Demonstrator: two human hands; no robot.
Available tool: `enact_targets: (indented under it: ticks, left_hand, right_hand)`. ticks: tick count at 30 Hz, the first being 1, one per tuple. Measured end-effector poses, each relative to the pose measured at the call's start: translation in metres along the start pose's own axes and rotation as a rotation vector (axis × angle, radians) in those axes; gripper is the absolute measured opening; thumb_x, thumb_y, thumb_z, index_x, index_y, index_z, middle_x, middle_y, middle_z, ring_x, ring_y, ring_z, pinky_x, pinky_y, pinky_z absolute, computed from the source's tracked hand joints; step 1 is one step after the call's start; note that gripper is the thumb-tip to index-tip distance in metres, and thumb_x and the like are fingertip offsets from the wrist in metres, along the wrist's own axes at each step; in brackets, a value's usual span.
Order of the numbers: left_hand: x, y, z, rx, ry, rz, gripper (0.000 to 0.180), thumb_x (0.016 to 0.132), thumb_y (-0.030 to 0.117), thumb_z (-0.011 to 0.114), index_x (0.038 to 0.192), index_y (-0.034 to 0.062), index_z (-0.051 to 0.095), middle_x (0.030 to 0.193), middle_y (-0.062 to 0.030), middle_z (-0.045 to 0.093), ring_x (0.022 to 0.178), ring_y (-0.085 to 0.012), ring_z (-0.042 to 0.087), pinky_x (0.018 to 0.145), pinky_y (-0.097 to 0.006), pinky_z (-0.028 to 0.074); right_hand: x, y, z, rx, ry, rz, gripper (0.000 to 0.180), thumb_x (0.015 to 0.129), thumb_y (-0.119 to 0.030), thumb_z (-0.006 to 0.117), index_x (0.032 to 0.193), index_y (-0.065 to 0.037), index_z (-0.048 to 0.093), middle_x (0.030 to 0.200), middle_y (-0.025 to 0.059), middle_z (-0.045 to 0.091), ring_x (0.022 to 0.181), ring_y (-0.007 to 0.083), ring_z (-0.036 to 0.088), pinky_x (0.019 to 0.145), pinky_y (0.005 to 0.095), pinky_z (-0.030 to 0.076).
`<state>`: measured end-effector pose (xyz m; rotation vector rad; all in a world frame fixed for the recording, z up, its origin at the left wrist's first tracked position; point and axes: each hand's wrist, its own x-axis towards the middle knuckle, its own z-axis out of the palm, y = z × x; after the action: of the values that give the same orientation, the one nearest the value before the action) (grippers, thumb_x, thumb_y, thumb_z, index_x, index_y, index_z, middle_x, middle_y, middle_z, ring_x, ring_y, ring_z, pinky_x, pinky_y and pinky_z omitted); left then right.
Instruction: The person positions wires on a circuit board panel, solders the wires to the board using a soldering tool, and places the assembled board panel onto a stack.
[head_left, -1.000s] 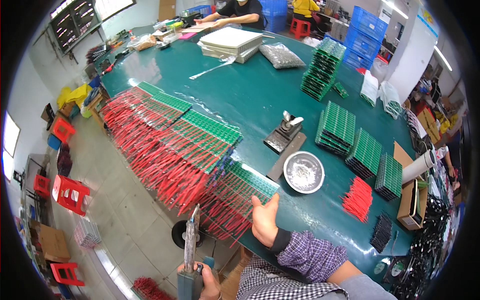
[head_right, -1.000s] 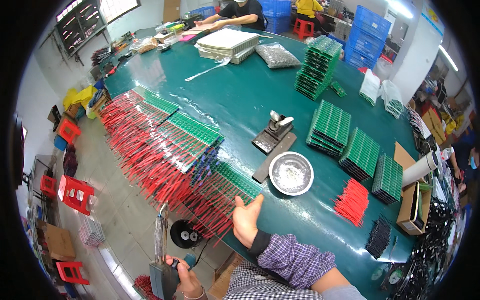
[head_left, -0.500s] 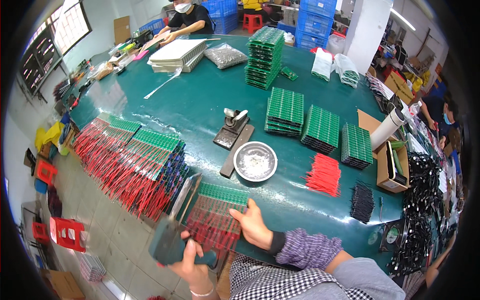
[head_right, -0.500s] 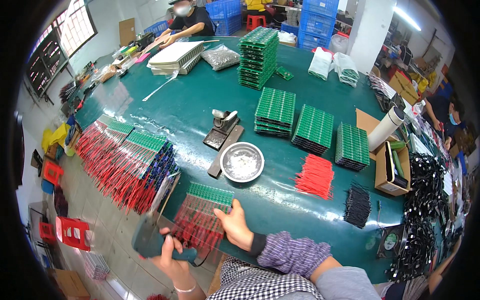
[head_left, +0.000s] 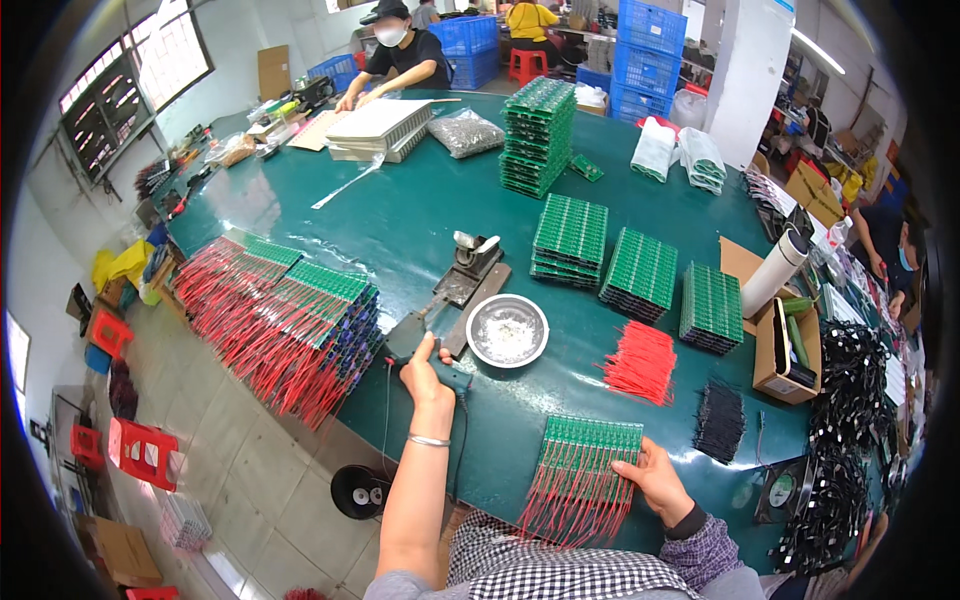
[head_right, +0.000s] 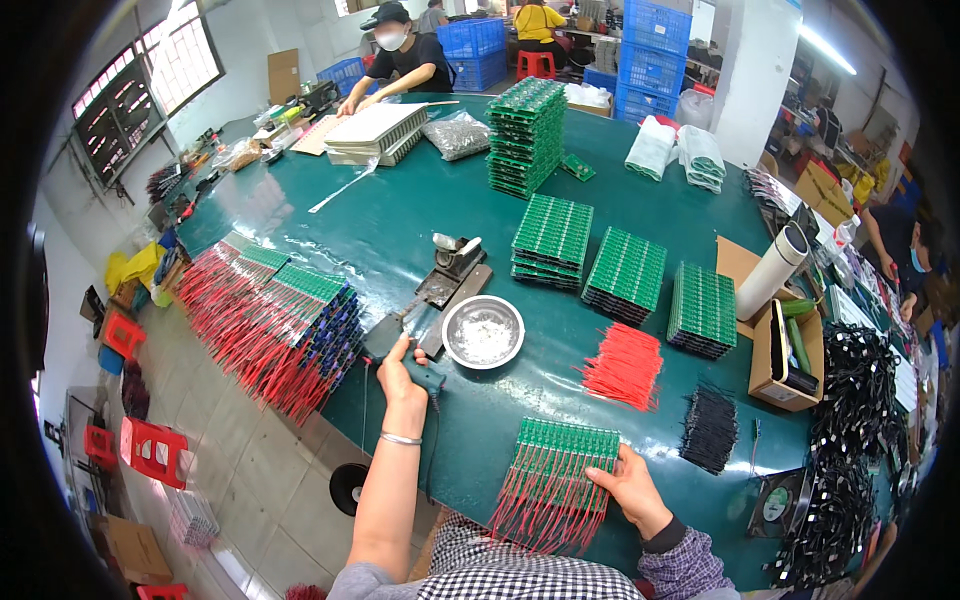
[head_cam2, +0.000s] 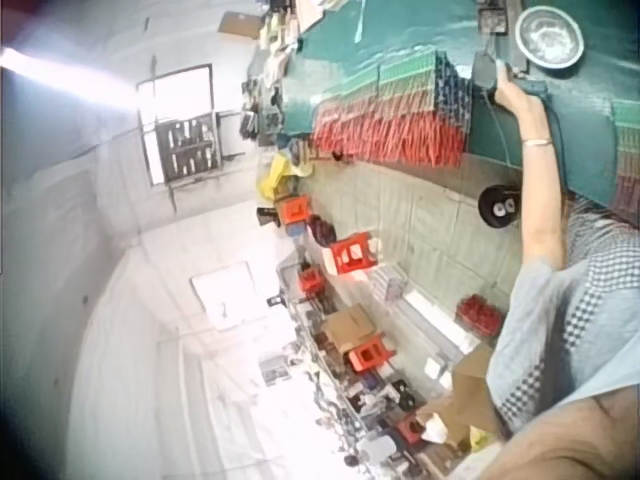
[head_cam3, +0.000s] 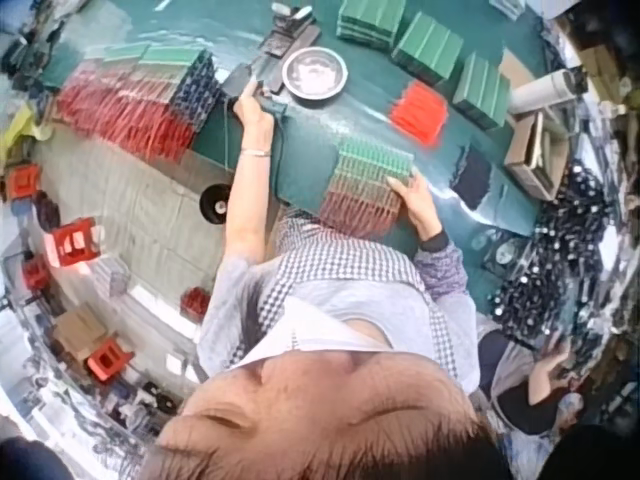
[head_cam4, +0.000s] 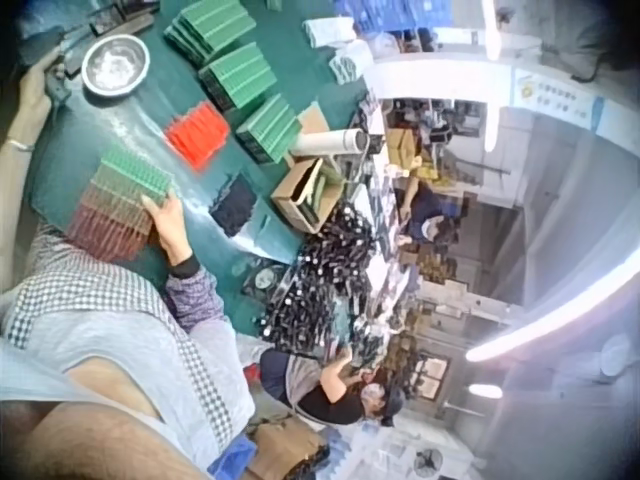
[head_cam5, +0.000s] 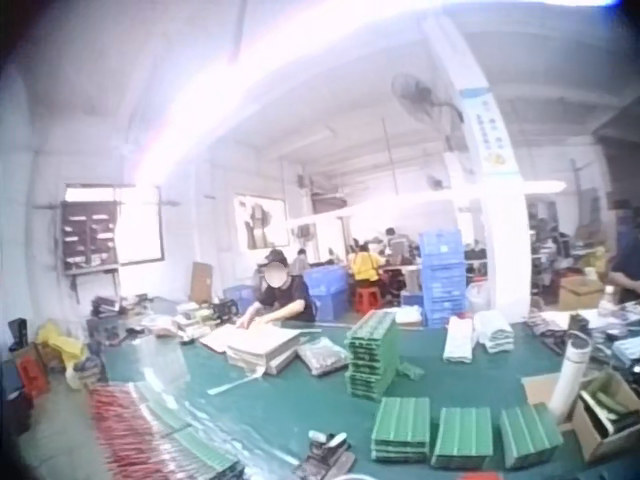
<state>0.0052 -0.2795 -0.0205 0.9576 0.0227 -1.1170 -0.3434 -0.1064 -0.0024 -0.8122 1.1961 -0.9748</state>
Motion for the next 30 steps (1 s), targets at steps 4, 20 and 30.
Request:
enact_targets:
  ticks: [4, 20, 30]
  left_hand:
    - [-0.023, 0.005, 0.005, 0.085, -0.086, -0.035, 0.014, 0.091, 0.008, 0.069, 0.094, -0.0035, 0.062, 0.081, -0.0118, 0.063, 0.067, -0.0218, 0.064, 0.058, -0.034, 0.053]
    - [-0.005, 0.103, -0.103, 1.798, -0.410, 1.596, 0.031, 0.084, -0.005, 0.062, 0.114, -0.0012, 0.068, 0.106, -0.0204, 0.067, 0.105, -0.0354, 0.064, 0.092, -0.042, 0.053]
    - [-0.008, 0.071, -0.104, 1.201, 0.118, 0.587, 0.013, 0.092, 0.002, 0.059, 0.103, -0.0042, 0.064, 0.081, -0.0191, 0.071, 0.064, -0.0296, 0.071, 0.059, -0.042, 0.057]
  right_hand:
    - [-0.002, -0.030, -0.002, -0.386, 0.002, 0.039, 0.031, 0.090, -0.010, 0.075, 0.114, 0.005, 0.062, 0.094, 0.0097, 0.074, 0.083, 0.0169, 0.071, 0.074, 0.0333, 0.058]
    - [0.047, -0.119, 0.109, -0.507, -0.423, -0.464, 0.050, 0.093, -0.006, 0.069, 0.139, -0.002, 0.051, 0.122, 0.0180, 0.066, 0.111, 0.0270, 0.069, 0.091, 0.0352, 0.058]
    - [0.143, -0.048, 0.327, 0.442, -0.767, 0.231, 0.066, 0.095, -0.036, 0.072, 0.141, 0.001, 0.043, 0.140, 0.0121, 0.050, 0.125, 0.0216, 0.051, 0.106, 0.0304, 0.041]
